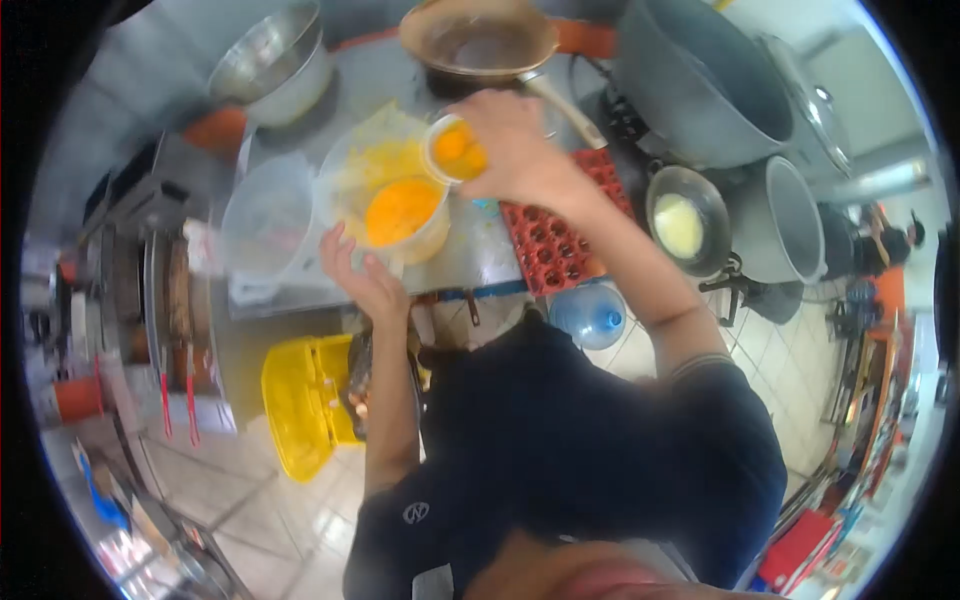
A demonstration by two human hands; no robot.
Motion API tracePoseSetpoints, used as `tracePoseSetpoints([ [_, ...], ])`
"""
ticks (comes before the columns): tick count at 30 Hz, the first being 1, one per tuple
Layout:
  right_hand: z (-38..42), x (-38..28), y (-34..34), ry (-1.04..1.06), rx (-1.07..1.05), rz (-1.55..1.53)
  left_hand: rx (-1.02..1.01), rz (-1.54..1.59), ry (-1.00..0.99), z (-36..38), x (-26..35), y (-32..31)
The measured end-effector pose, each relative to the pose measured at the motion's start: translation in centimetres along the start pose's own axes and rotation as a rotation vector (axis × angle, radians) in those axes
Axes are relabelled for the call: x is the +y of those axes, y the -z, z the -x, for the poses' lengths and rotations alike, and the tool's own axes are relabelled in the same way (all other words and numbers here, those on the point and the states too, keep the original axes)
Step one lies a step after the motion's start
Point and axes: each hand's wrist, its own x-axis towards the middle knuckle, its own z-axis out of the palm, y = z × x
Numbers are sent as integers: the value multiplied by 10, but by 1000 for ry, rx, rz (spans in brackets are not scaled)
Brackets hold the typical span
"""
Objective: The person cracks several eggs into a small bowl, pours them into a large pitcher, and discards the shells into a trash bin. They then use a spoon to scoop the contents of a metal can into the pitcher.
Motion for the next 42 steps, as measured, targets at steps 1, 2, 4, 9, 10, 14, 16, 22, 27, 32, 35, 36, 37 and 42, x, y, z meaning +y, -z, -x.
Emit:
tracePoseSetpoints([
  [1, -9, -8, -6, 39, -22, 46, -52, -72, -6, 1, -1, 4],
  [2, -19, -19, -14, 65, -44, 100, -83, -119, -22, -1, -2, 7],
  [4, -36, -42, -26, 95, -196, 162, -108, -143, -15, -2, 1, 8],
  [9, -56, -71, -104, 250, -166, 496, -128, -77, 106, -1, 5, 2],
  [10, -58, -75, -106, 235, -152, 496, -156, -132, 97, -3, 6, 8],
  [14, -59, -83, -93, 314, -216, 588, -200, -159, 94, 1, -4, 10],
  [16, -59, -76, -99, 311, -146, 629, -167, -65, 84, 6, -9, 2],
  [22, -41, -35, -15, -13, -158, 16, -157, 50, 182, 3, 6, 22],
  [27, 49, -5, 0, -236, 23, -252, -125, 60, 140, -30, 32, 22],
  [32, 151, -11, -95, -451, -310, -149, -224, -95, 171, -47, 32, 5],
  [35, 177, -15, -155, -387, -329, -116, -322, -271, 157, -46, 27, -1],
  [36, 179, -18, -155, -396, -333, -128, -336, -278, 156, -46, 27, 0],
  [37, 180, -19, -154, -371, -268, -44, -351, -263, 130, -46, 27, 1],
  [42, 203, 26, -56, -490, -248, -169, -374, -256, 123, -51, 30, 5],
])
